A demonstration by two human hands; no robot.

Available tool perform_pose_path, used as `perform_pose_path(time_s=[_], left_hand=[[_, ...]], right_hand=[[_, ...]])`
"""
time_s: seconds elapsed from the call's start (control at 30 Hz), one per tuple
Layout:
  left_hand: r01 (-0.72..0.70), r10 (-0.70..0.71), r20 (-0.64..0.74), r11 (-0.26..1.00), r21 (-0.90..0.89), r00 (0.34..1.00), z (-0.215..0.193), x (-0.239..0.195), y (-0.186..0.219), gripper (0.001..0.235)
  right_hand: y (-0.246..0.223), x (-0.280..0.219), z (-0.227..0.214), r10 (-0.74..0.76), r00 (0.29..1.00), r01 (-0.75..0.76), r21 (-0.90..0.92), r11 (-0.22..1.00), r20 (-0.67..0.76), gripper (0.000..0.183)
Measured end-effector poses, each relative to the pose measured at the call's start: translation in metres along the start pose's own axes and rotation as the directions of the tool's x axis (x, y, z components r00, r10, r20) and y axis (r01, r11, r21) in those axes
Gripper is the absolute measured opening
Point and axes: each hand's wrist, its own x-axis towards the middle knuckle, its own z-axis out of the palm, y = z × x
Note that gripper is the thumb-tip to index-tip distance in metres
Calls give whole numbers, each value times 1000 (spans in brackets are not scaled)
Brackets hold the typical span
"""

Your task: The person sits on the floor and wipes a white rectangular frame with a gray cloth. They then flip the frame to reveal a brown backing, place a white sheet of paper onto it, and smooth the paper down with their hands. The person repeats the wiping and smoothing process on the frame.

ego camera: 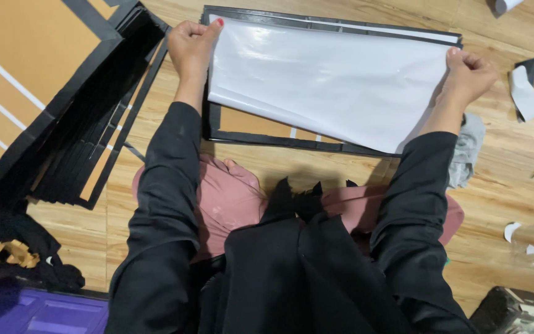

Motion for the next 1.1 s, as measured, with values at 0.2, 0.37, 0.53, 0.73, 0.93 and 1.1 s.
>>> perform_pose_path(time_s=[0.2, 0.37, 0.53, 0.73, 0.93, 1.1], left_hand=[[17, -18, 31, 1000, 20, 999, -1, 0, 0, 30], [50, -51, 63, 999, 4, 997, -1, 6, -3, 31], [94, -94, 77, 996, 6, 993, -2, 5, 0, 34], [131, -127, 75, 990, -53, 989, 7, 23, -19, 29], [209, -190, 196, 974, -82, 962, 3, 41, -27, 31], [279, -290, 283, 957, 78, 914, -14, 30, -5, 41]], right_hand=[[-41, -20, 4, 108, 994, -107, 56, 993, -15, 33], [-58, -25, 3, 190, 982, -190, -56, 980, -12, 31], [-54, -21, 3, 203, 979, -203, -35, 978, -2, 30], [11, 17, 0, 102, 994, -102, 15, 995, -45, 41], [-56, -6, -12, 329, 942, -312, -193, 930, 64, 34], [-80, -9, -18, 508, 840, -401, -412, 818, 192, 45]])
